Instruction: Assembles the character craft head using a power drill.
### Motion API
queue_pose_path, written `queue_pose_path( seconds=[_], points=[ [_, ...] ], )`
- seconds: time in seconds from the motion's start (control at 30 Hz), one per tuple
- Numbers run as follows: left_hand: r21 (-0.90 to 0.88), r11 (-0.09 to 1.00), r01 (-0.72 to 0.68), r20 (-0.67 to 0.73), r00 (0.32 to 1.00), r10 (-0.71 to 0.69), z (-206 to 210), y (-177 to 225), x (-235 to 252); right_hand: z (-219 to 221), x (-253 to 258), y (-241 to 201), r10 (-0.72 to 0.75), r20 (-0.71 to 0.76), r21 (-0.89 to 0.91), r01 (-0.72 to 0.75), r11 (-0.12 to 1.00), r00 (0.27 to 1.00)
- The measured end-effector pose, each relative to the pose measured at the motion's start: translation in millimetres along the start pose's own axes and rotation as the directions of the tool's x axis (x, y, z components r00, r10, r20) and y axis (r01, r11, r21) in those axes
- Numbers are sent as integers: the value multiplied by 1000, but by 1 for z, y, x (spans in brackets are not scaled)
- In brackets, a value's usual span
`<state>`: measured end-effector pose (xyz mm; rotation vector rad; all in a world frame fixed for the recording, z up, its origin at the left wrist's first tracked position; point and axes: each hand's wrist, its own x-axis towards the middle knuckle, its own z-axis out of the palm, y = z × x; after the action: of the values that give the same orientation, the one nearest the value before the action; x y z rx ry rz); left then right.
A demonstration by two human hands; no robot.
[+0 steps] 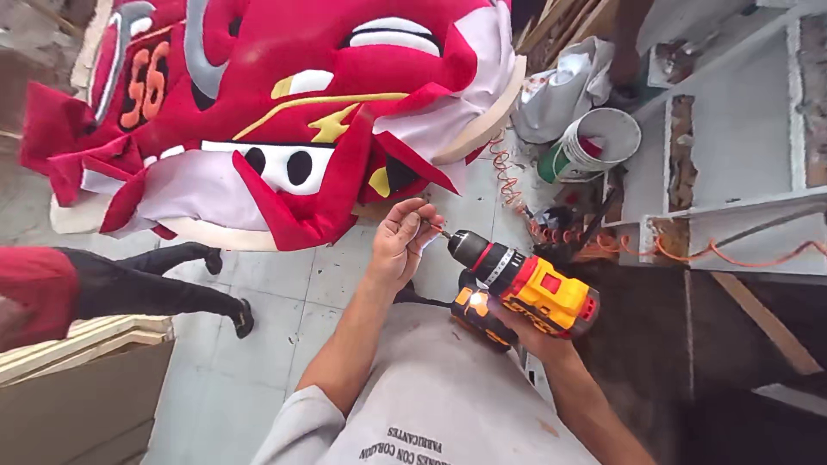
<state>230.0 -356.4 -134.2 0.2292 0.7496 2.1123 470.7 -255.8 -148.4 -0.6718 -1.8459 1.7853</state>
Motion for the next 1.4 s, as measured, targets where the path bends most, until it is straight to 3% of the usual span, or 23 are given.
queue_pose_path(
  seconds=[0.17, 0.2, 0.23, 0.27, 0.3, 0.37, 0.43, 0.53, 0.57, 0.63, 0.73, 0.77, 0.83, 0.9, 0.93, 0.97, 1.0, 1.03, 1.07, 1.1, 1.17, 1.3, 1.4],
  points=[
    [193, 980, -44, 14, 999, 42, 43, -25, 10, -30, 31, 6, -48, 94, 291, 18, 956, 994],
    [241, 970, -45, -49, 997, 58, 37, -34, 5, -38, 36, 7, -56, 128, 337, 9, 941, 990],
    [273, 961, -51, -198, 974, 108, 25, -41, -1, -45, 42, 8, -74, 168, 373, 7, 928, 983],
    [292, 954, -63, -390, 903, 179, 8, -41, -6, -54, 47, 9, -92, 198, 403, 4, 915, 976],
    [291, 952, -92, -576, 778, 251, -11, -34, -7, -61, 51, 11, -104, 219, 418, 3, 908, 970],
    [262, 945, -196, -764, 557, 328, -40, -5, -6, -74, 53, 16, -93, 247, 409, -17, 912, 965],
    [236, 948, -214, -822, 477, 312, -48, 19, 3, -84, 54, 21, -57, 253, 370, -41, 928, 966],
    [373, 928, 2, -860, 376, 345, -45, 24, 10, -89, 52, 24, -23, 246, 333, -62, 941, 969],
    [416, 909, 43, -841, 400, 366, -40, 27, 11, -89, 52, 25, -22, 235, 336, -60, 940, 972],
    [440, 897, 47, -781, 513, 357, -23, 36, 9, -89, 46, 27, -15, 217, 347, -63, 936, 976],
    [386, 917, -104, -639, 686, 347, -5, 74, 27, -90, 46, 29, -21, 204, 348, -52, 936, 979],
    [369, 912, -180, -623, 681, 386, -7, 93, 40, -90, 47, 28, -27, 199, 343, -44, 938, 980],
    [424, 860, -285, -636, 582, 507, -21, 133, 66, -89, 48, 26, -34, 189, 342, -33, 939, 981],
    [670, 725, -158, -573, 510, 641, -36, 151, 73, -88, 46, 26, -36, 194, 345, -33, 938, 980],
    [870, 493, -23, -396, 564, 725, -36, 147, 72, -87, 48, 26, -42, 190, 344, -26, 939, 981],
    [987, 121, 109, -162, 688, 707, -34, 136, 64, -86, 49, 25, -42, 190, 337, -25, 941, 981],
    [948, -266, 175, 14, 812, 584, -33, 119, 53, -84, 48, 25, -39, 193, 333, -28, 943, 980],
    [820, -556, 136, 150, 886, 439, -35, 101, 49, -82, 47, 25, -32, 195, 331, -35, 943, 980],
    [700, -711, 69, 238, 916, 324, -43, 88, 52, -79, 49, 26, -27, 197, 329, -40, 944, 980],
    [635, -772, 30, 270, 928, 257, -53, 80, 57, -77, 50, 26, -21, 203, 325, -47, 944, 979],
    [621, -783, 33, 239, 943, 230, -67, 82, 70, -73, 54, 25, -28, 215, 325, -45, 945, 976],
    [786, -592, 176, 73, 925, 373, -68, 106, 86, -65, 56, 29, -25, 224, 297, -43, 954, 974],
    [803, -536, 259, 3, 899, 438, -73, 111, 90, -56, 57, 38, 9, 218, 274, -70, 959, 976]
  ],
)
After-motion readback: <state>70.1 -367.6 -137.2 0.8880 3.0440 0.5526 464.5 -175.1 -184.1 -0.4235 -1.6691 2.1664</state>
